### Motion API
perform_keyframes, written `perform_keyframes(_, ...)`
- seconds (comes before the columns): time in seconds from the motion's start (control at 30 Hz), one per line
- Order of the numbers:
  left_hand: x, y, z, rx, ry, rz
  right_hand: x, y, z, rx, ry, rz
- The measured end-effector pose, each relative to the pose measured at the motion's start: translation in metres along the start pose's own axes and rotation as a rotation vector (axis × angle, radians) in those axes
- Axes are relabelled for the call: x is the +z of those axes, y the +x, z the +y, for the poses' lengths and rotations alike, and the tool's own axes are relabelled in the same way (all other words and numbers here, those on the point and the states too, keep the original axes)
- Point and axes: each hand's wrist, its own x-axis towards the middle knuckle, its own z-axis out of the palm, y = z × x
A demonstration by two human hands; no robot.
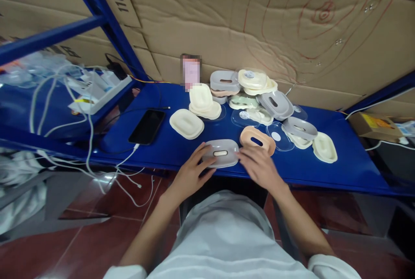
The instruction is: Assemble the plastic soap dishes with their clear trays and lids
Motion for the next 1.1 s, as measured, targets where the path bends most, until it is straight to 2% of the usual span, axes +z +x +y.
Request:
perform_keyframes(0.07,-0.002,-0.004,0.004,-0.031,-0.015,0.008,-0.014,-0.012,0.018,0.178,-0.085,0.11)
perform_keyframes(0.13,-0.003,-0.006,0.012,-0.034,-0.023,0.013,-0.021,-0.036,0.039,0.381,-0.19,0.162)
perform_keyframes(0.23,-0.003,-0.005,0.025,0.032,-0.029,0.008,-0.014,-0.075,0.057,0.535,-0.228,0.084)
perform_keyframes(0.33,0.0,0.0,0.036,0.116,-0.03,-0.027,0.004,-0.087,0.053,0.54,-0.175,-0.007)
perform_keyframes(0.47,0.006,0.005,0.042,0.168,-0.047,-0.067,0.012,-0.057,0.045,0.403,-0.119,-0.089)
perform_keyframes(0.57,0.012,0.006,0.043,0.153,-0.06,-0.082,-0.001,-0.045,0.052,0.388,-0.129,-0.004)
perform_keyframes(0.63,0.017,0.007,0.042,0.129,-0.065,-0.092,-0.013,-0.053,0.057,0.437,-0.099,0.055)
perform_keyframes(0.73,0.023,0.011,0.044,0.078,-0.077,-0.093,-0.027,-0.077,0.053,0.591,0.124,0.193)
perform_keyframes(0.83,0.027,0.017,0.046,-0.003,-0.108,-0.088,-0.034,-0.09,0.035,0.879,0.508,0.545)
perform_keyframes(0.9,0.029,0.02,0.048,-0.041,-0.133,-0.089,-0.035,-0.088,0.022,1.056,0.824,0.716)
perform_keyframes(1.0,0.032,0.024,0.049,-0.053,-0.154,-0.087,-0.03,-0.081,0.009,1.229,1.176,0.754)
perform_keyframes(1.1,0.033,0.025,0.049,-0.04,-0.154,-0.081,-0.021,-0.081,0.004,1.308,1.232,0.688)
